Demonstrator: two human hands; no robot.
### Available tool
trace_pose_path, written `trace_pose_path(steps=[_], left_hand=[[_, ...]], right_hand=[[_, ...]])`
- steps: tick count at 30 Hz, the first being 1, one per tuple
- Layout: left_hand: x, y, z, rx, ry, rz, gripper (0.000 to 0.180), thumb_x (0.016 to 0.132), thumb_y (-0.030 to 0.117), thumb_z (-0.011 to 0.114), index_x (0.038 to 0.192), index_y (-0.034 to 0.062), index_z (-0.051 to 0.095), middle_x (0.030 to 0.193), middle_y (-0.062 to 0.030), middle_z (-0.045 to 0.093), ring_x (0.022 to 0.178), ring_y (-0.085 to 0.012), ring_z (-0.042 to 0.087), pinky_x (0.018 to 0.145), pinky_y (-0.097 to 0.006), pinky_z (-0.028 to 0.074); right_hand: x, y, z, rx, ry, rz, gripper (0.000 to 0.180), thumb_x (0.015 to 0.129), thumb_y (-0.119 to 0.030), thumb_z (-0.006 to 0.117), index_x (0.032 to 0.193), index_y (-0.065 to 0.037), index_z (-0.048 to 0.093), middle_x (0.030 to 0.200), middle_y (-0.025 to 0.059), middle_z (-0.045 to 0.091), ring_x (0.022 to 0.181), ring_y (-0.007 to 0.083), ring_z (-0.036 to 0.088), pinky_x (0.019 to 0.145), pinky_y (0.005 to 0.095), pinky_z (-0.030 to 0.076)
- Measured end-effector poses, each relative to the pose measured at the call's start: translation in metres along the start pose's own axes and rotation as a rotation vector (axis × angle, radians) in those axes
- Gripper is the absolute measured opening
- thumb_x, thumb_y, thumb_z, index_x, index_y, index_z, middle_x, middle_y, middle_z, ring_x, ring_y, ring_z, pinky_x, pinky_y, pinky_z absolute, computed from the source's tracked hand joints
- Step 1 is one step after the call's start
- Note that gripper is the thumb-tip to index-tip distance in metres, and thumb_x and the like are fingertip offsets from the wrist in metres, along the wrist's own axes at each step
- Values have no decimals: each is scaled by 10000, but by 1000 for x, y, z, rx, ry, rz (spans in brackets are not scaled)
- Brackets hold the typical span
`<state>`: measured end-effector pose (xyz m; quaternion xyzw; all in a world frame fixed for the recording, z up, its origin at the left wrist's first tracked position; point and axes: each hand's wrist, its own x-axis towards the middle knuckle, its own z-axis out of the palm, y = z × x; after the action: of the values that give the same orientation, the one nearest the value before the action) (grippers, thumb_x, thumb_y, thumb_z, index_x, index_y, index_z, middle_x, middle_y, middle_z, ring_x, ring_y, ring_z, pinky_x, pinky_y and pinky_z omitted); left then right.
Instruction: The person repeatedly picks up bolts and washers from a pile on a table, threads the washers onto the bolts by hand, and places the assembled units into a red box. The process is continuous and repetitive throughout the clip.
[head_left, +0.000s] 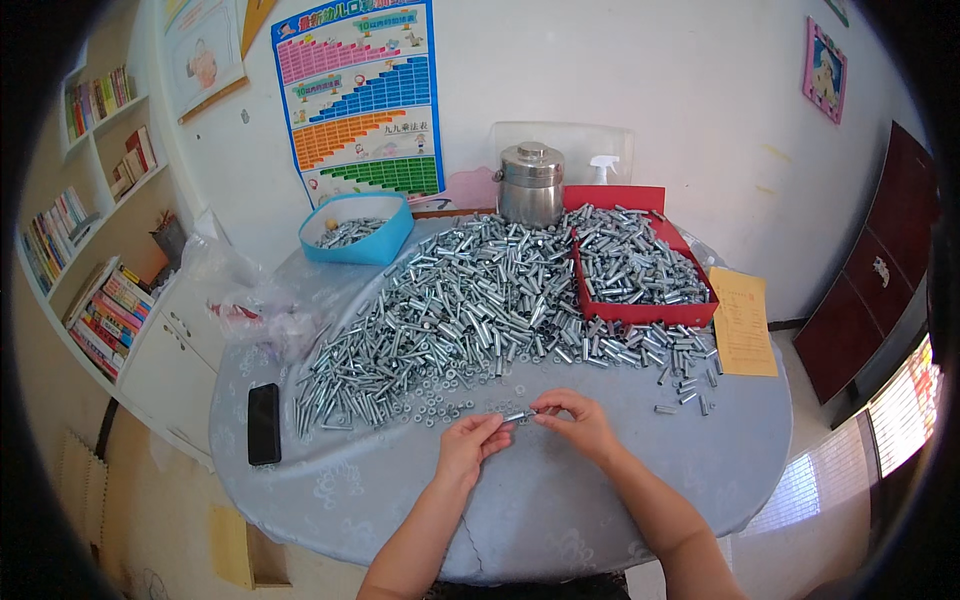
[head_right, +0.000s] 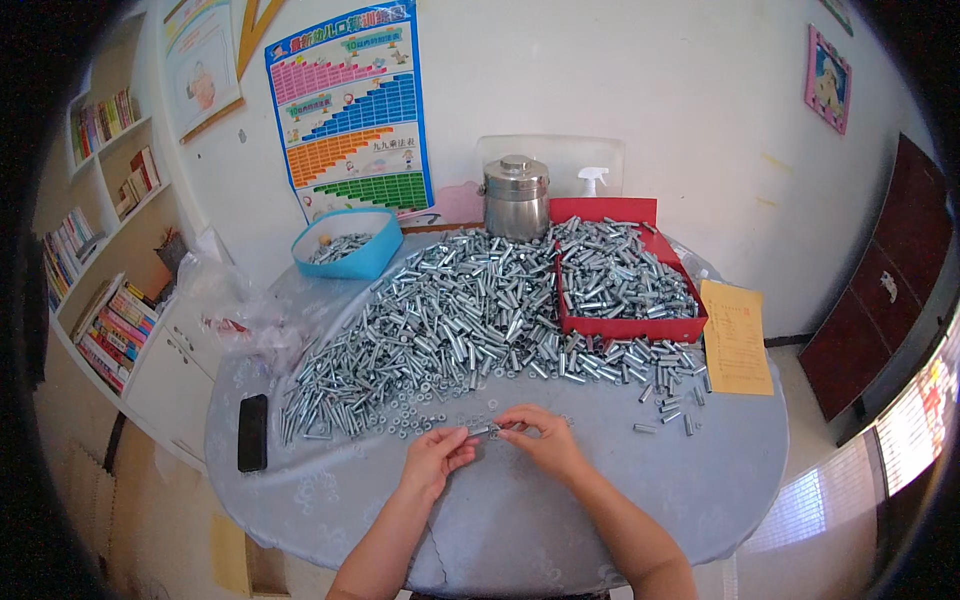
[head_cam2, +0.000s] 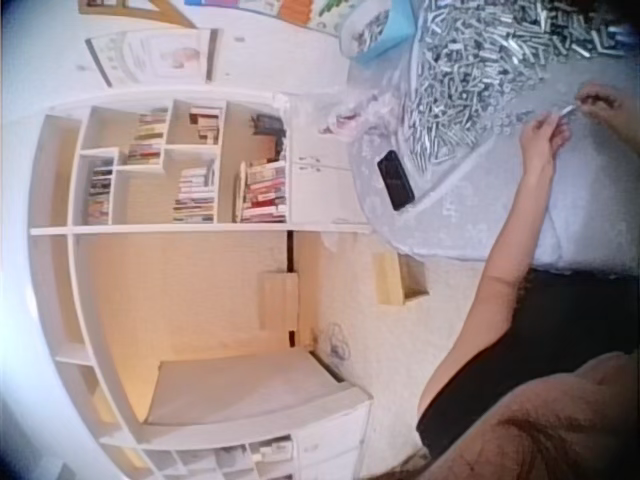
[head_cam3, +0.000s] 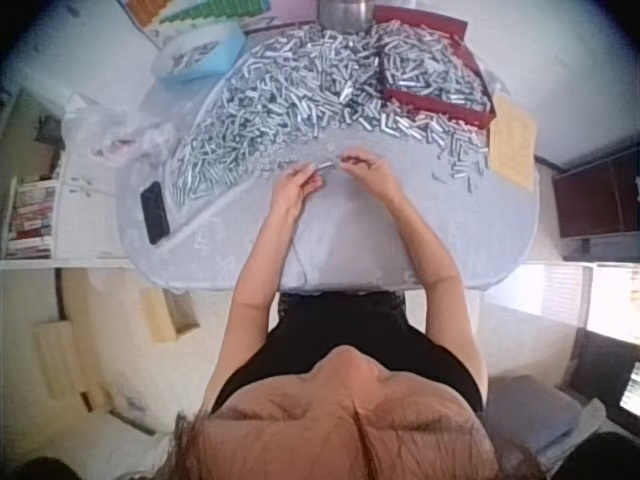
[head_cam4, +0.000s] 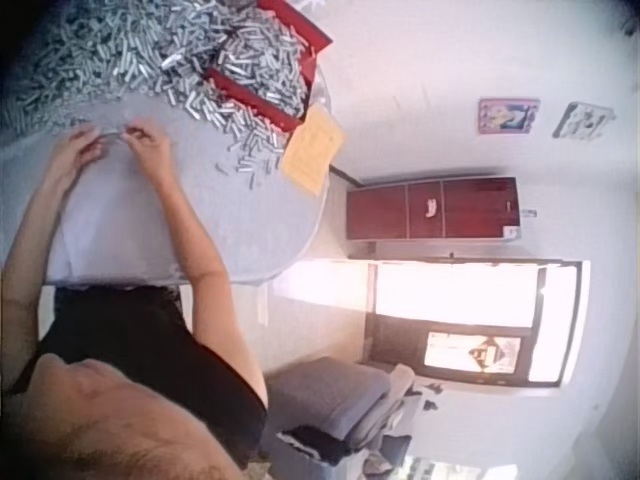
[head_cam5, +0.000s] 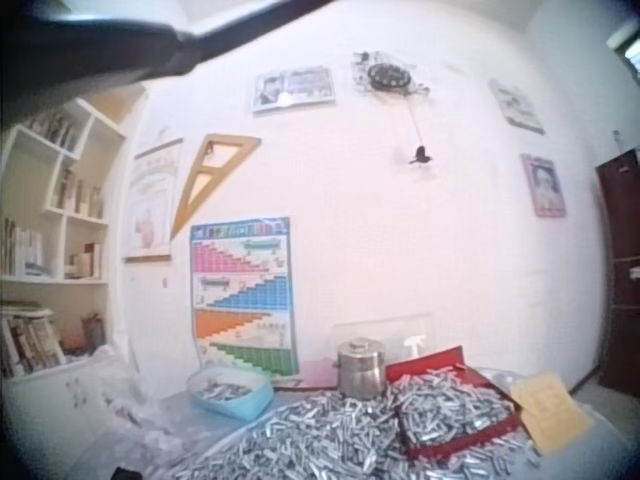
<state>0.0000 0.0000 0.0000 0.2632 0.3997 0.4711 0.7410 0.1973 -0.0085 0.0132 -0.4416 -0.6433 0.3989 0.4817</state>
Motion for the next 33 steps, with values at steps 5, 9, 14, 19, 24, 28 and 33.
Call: trace_pose_path(steps=[5,9,14,19,24,28,33], left_hand=[[-1,-10,2,-41,-31,-46,154,806,84,602,893,-41,580,825,-159,631,641,-166,621,613,-247,539],[-8,-4,5,74,-22,2,155,806,97,604,894,-30,584,835,-150,631,651,-153,614,612,-245,534],[-6,-8,5,73,-34,45,151,802,85,605,891,-34,582,825,-154,631,647,-162,614,605,-255,536],[-4,-4,4,16,53,77,144,810,58,588,896,-57,569,832,-167,628,641,-173,619,597,-243,534],[-4,-1,4,-13,57,90,136,805,47,591,886,-58,564,834,-170,625,645,-180,620,604,-251,540],[-2,-2,3,-6,54,92,140,802,48,595,886,-59,563,833,-171,624,644,-183,621,605,-251,541],[-2,-2,4,32,51,92,147,805,53,595,892,-59,559,829,-167,624,640,-182,622,598,-246,539]], right_hand=[[-8,-5,-3,-55,14,-53,174,717,-50,679,888,-48,642,927,54,602,787,129,551,706,241,450],[-10,-3,-2,-184,-40,32,128,788,-137,625,819,-13,617,803,61,600,705,121,548,623,251,438],[-12,2,4,-157,98,210,280,873,-254,511,793,-4,606,662,60,568,624,105,525,553,260,406],[-13,5,1,-27,-44,195,295,886,-274,491,822,-21,628,671,47,569,616,103,505,585,246,424],[-10,-8,4,79,-26,214,299,895,-274,477,889,-16,628,736,33,587,641,99,514,604,232,436],[-9,-7,3,63,-45,213,301,899,-260,471,984,-4,603,754,27,584,652,88,517,601,225,436],[-8,1,0,53,-85,246,307,899,-257,469,1017,-1,590,761,24,578,666,81,513,609,222,440]])
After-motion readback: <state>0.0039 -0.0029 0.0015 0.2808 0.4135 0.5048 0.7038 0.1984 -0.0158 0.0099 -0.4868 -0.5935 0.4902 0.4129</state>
